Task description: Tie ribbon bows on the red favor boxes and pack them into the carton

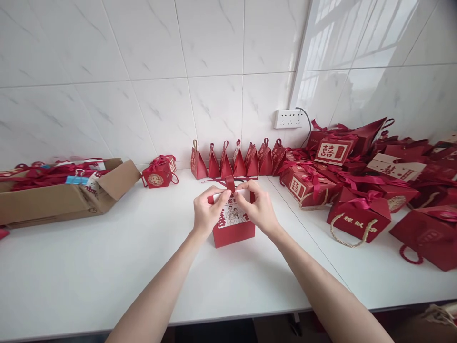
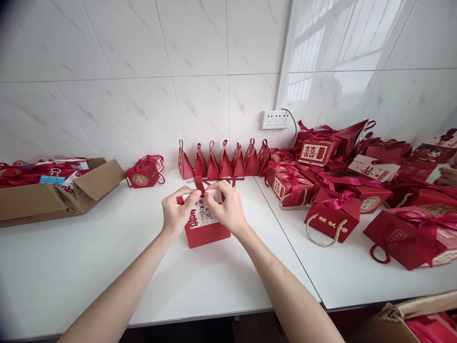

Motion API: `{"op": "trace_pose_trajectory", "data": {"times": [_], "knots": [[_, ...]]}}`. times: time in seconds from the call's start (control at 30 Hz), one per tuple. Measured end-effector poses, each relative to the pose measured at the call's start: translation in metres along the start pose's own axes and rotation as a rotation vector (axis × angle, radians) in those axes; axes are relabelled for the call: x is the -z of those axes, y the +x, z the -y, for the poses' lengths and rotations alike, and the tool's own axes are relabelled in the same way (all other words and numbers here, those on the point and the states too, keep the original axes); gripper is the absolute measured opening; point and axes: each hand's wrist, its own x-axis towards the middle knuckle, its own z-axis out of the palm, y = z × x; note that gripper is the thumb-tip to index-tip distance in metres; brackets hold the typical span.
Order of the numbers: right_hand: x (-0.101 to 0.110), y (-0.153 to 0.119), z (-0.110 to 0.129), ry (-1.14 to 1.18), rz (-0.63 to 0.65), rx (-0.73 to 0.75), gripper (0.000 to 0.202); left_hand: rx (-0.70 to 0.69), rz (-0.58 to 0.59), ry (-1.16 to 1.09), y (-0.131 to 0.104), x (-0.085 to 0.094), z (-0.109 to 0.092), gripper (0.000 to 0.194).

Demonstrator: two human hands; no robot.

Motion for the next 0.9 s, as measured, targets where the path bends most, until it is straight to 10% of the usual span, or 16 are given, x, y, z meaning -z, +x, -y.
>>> {"op": "trace_pose_trajectory", "data": {"times": [0.9], "knots": [[0.0039,0.0004,-0.0001,0.057,0.038,-0.012,0.010,0.090,0.045,-0.089,-0.0005,-0.0002,0.0032,0.021]]}}
